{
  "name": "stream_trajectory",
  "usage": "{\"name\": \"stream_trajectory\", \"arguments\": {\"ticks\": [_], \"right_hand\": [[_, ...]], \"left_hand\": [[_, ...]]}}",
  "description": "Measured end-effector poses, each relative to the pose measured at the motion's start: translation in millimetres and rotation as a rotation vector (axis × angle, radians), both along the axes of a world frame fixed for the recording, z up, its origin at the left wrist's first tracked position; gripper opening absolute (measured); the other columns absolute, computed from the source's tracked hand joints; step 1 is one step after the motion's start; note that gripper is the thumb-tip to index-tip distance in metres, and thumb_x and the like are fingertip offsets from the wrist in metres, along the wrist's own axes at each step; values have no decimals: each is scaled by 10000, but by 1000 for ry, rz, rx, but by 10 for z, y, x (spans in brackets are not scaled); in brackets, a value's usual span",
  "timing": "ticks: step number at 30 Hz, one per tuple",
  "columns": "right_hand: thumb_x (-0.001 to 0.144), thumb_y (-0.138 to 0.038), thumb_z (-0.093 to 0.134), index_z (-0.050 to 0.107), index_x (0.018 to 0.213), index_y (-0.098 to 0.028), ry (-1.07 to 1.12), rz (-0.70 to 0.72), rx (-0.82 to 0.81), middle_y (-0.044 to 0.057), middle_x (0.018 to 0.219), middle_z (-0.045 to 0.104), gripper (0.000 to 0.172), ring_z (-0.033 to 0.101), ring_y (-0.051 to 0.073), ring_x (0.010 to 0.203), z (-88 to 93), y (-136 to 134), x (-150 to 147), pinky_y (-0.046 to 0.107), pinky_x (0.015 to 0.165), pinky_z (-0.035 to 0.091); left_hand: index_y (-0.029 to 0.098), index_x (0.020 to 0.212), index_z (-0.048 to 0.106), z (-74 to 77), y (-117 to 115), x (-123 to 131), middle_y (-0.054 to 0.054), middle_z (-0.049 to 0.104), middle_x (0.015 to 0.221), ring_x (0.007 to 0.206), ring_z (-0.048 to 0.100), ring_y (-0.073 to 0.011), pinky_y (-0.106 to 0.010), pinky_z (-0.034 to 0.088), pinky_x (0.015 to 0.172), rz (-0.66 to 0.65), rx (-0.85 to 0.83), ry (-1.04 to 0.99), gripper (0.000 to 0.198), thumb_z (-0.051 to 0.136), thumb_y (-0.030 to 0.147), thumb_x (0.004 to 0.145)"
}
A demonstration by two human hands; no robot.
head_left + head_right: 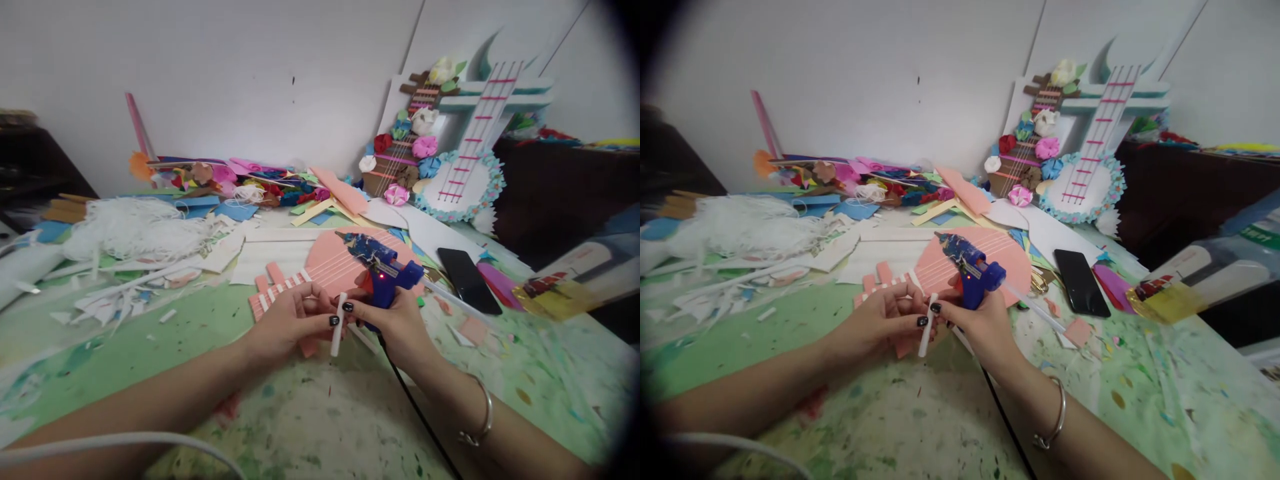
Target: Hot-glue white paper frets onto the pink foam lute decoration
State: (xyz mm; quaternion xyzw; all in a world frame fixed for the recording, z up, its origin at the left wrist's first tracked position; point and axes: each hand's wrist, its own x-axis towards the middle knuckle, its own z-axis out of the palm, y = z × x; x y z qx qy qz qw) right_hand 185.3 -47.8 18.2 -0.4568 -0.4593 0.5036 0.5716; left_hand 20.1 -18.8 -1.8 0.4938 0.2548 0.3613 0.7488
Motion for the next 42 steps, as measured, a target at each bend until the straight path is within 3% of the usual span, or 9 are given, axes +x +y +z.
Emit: {"name": "stream_trajectory", "arguments": {"ticks": [3,7,11,17,27,42], "right_hand": [[571,-246,811,549,848,-179,18,-10,-15,3,691,689,387,618,147,551,-32,3,1,264,521,494],[594,-274,805,541,886,-184,40,-18,3,-1,689,682,403,603,135,549,-77,16,35,259,527,484],[586,-277,806,544,872,-183,30,-39,0,-13,655,662,400,589,136,522,-89,20,46,260,507,470],[566,-283,819,550,869,-184,42,-76,-23,-26,635,660,417,595,133,518,-73,3,23,245,497,447],[604,-274,802,549,876,-186,13,-50,4,-22,638,663,382,592,134,512,-106,20,25,240,479,433],[619,-250,777,536,895,-187,88,29,18,-5,686,683,371,580,121,529,-55,-9,14,243,512,443]], "left_hand": [[165,913,480,-19,-12,-14,-35,679,825,787,670,-161,-308,527,741,0,183,80,302,716,211,730],[212,1212,421,-53,-42,-41,-71,655,979,841,651,-176,-304,536,716,-12,485,180,579,708,161,712],[251,1341,347,-102,-47,-64,-78,627,1056,884,613,-178,-346,534,776,23,764,319,737,713,172,707],[228,1381,275,-116,-34,-78,-99,624,1096,901,595,-180,-362,523,811,30,904,361,796,708,194,714],[208,1335,305,-114,-12,-89,-87,645,1060,897,595,-177,-349,506,812,31,919,394,740,692,182,704],[191,1280,369,-72,-2,-66,-43,641,898,872,619,-175,-307,479,819,31,735,199,719,732,109,665]]}}
